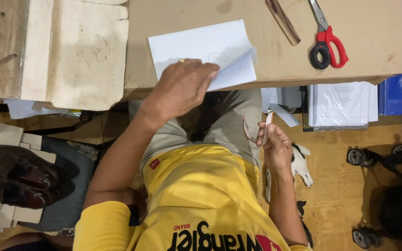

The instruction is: Manually assembling small paper packages or cards by folding paper, cutting ribbon, and trimming with a knife.

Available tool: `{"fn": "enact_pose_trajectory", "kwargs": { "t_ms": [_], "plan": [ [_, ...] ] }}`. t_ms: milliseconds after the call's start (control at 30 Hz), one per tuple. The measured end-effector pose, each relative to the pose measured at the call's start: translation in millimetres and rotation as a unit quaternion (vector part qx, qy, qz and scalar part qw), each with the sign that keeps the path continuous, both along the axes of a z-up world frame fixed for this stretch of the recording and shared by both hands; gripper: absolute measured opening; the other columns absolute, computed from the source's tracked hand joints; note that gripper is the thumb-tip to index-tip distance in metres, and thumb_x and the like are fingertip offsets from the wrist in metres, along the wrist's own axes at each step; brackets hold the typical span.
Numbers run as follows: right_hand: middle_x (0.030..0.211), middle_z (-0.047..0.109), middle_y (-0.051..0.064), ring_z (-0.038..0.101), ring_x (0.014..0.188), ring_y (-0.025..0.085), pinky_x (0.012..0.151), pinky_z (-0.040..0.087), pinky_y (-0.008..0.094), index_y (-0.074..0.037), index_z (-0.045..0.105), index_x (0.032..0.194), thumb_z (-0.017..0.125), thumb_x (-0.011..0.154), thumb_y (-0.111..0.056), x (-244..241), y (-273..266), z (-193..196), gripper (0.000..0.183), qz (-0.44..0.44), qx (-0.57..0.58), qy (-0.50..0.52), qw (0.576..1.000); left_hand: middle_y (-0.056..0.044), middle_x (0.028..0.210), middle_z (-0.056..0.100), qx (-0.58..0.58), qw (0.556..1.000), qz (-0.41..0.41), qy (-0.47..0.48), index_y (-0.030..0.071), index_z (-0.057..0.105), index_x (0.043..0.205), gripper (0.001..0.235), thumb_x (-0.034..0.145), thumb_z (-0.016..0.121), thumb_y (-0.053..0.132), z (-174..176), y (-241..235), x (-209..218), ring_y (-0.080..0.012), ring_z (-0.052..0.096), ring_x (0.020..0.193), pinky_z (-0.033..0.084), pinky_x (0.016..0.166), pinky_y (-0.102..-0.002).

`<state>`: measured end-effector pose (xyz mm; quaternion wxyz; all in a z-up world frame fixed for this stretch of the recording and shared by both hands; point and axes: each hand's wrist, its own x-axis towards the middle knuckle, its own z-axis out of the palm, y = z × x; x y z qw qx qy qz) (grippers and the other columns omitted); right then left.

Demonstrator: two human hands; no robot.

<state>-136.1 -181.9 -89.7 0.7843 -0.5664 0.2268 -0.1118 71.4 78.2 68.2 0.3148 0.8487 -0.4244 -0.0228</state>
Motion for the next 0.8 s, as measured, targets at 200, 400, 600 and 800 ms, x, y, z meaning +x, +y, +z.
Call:
{"fn": "enact_pose_trajectory", "kwargs": {
  "t_ms": [200, 400, 600, 800],
  "plan": [
    [0.085, 0.062, 0.007, 0.068, 0.066, 0.015, 0.064, 0.058, 0.024, 0.004, 0.068, 0.122, 0.054, 0.109, -0.016, 1, 10, 4, 0.028, -0.025, -0.032, 0.017, 0.999, -0.014, 0.122, 0.067, 0.064, 0.956, 0.046, -0.281, 0.011, 0.062, 0.136, 0.059, 0.085, 0.081, 0.033, -59, -21, -11, -0.0427, 0.064, 0.109, 0.053, 0.080, -0.052],
    [0.081, 0.063, 0.012, 0.072, 0.065, 0.021, 0.064, 0.064, 0.031, 0.005, 0.065, 0.123, 0.058, 0.106, -0.009, -2, -5, -13, 0.023, -0.042, -0.062, 0.013, 0.997, 0.000, 0.115, 0.074, -0.058, 0.922, -0.075, -0.375, 0.018, 0.073, 0.116, 0.018, 0.101, 0.063, 0.018, -50, -8, -9, -0.0262, 0.070, 0.104, 0.052, 0.094, -0.044],
    [0.079, 0.066, 0.008, 0.067, 0.062, 0.017, 0.062, 0.060, 0.027, -0.006, 0.069, 0.110, 0.065, 0.102, -0.012, -5, 1, 4, 0.010, -0.063, 0.031, 0.032, 0.997, -0.012, 0.146, 0.062, 0.032, 0.934, -0.051, -0.353, 0.012, 0.078, 0.124, 0.025, 0.100, 0.074, 0.015, -57, 56, 80, -0.0440, 0.052, 0.133, 0.033, 0.118, -0.054],
    [0.088, 0.072, 0.009, 0.068, 0.062, 0.018, 0.061, 0.057, 0.027, -0.005, 0.074, 0.104, 0.074, 0.094, -0.010, -5, 15, -9, 0.012, -0.061, 0.046, 0.072, 0.994, -0.028, 0.137, 0.054, 0.027, 0.973, 0.112, -0.201, 0.003, 0.064, 0.131, 0.053, 0.085, 0.071, 0.026, -16, 20, 101, -0.0469, 0.058, 0.122, 0.044, 0.107, -0.058]
  ]
}}
